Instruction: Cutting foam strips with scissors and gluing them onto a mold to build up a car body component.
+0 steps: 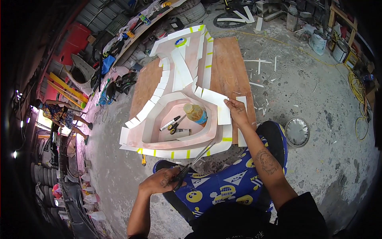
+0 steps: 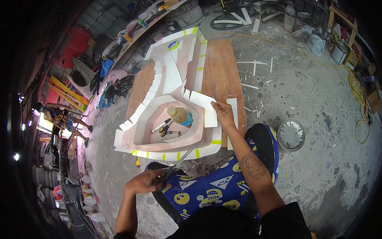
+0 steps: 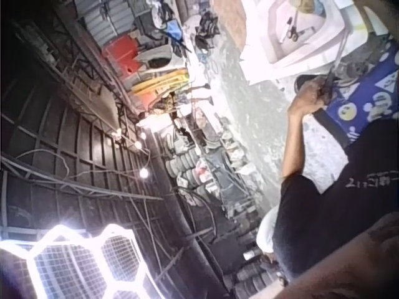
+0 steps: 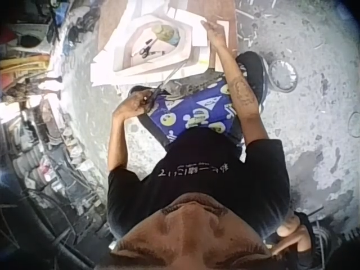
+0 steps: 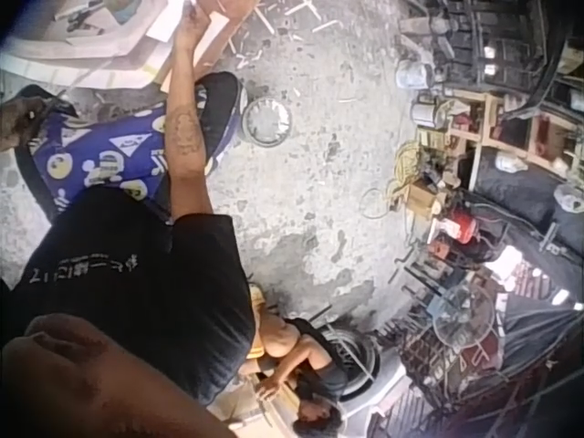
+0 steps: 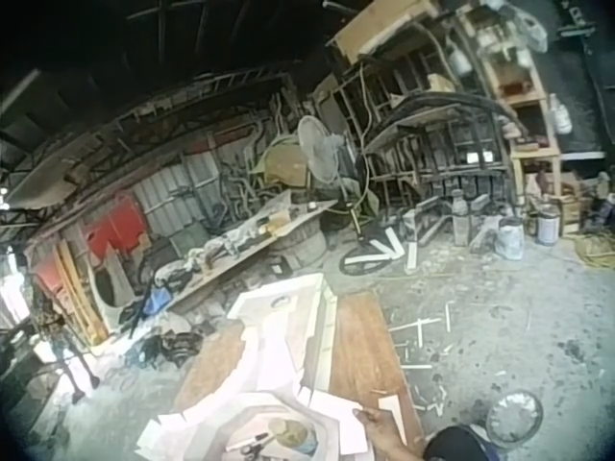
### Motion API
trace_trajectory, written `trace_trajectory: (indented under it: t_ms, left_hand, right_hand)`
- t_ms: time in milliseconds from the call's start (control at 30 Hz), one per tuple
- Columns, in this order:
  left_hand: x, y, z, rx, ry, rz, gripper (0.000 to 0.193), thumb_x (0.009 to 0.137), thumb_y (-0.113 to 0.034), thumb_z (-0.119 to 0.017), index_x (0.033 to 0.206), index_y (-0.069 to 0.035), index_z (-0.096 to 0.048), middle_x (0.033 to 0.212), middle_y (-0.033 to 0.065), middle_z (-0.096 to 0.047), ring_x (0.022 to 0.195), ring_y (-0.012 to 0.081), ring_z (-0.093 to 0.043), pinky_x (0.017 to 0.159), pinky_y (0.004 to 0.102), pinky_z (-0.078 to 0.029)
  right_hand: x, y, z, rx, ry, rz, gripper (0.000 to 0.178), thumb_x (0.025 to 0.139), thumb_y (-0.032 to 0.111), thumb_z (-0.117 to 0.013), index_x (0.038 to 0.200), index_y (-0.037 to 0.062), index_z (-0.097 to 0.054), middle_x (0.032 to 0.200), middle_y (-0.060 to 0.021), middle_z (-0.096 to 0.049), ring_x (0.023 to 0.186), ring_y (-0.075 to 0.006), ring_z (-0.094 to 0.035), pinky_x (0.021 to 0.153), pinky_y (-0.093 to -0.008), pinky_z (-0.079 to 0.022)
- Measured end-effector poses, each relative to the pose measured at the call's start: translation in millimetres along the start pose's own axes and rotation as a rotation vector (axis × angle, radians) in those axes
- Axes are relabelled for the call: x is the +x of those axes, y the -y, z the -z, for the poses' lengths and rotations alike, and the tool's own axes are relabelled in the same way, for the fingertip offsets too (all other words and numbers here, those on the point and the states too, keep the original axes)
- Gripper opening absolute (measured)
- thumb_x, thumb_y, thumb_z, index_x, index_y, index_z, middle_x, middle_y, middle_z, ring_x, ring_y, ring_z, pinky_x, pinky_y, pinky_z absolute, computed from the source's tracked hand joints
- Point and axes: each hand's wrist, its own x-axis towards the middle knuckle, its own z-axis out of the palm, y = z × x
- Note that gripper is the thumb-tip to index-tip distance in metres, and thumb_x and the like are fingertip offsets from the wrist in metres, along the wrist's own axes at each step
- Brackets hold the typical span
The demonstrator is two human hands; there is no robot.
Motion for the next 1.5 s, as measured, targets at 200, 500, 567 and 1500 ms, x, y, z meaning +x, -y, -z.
trace_trajectory:
  t_ms: [200, 500, 567, 1500]
  left_hand:
    - [-0.6, 1.9, -2.1, 0.011, -0.005, 0.002, 0.026, 0.085, -0.019, -0.073, 0.097, -0.001, -0.059, 0.066, 0.0134, -0.061, 0.056, 0.0249, -0.056, 0.056, 0.0369, -0.043]
    - [0.3, -1.5, -0.2, 0.035, 0.035, 0.029, 0.026, 0.084, -0.019, -0.073, 0.095, -0.001, -0.057, 0.065, 0.0128, -0.061, 0.056, 0.0251, -0.057, 0.057, 0.0361, -0.044]
    - [1.4, -3.2, 1.6, 0.032, 0.051, 0.043, 0.026, 0.084, -0.018, -0.073, 0.095, -0.001, -0.057, 0.066, 0.0131, -0.062, 0.058, 0.0249, -0.058, 0.057, 0.0359, -0.044]
    - [46.9, -4.9, 22.1, 0.084, 0.201, -0.029, 0.021, 0.081, -0.016, -0.064, 0.094, 0.001, -0.062, 0.081, 0.0209, -0.065, 0.076, 0.0369, -0.063, 0.070, 0.0414, -0.048]
  right_hand:
    - [0.6, -1.2, 3.0, -0.037, 0.009, -0.001, 0.023, 0.095, 0.018, -0.064, 0.101, -0.0044, -0.068, 0.086, -0.0032, -0.069, 0.073, -0.0060, -0.060, 0.066, -0.0205, -0.047]
    - [-6.6, 9.5, 8.9, 0.013, -0.010, -0.017, 0.022, 0.095, 0.017, -0.064, 0.101, -0.0040, -0.068, 0.085, -0.0037, -0.070, 0.070, -0.0067, -0.061, 0.064, -0.0206, -0.047]
    - [-14.2, 20.4, 15.9, -0.036, 0.000, -0.054, 0.023, 0.094, 0.017, -0.065, 0.101, -0.0040, -0.068, 0.084, -0.0032, -0.069, 0.070, -0.0071, -0.061, 0.064, -0.0212, -0.048]
    - [-162.5, 125.1, 28.3, -0.252, 0.099, -0.308, 0.032, 0.095, 0.028, -0.064, 0.111, 0.0016, -0.070, 0.078, 0.0017, -0.068, 0.063, -0.0011, -0.057, 0.052, -0.0173, -0.044]
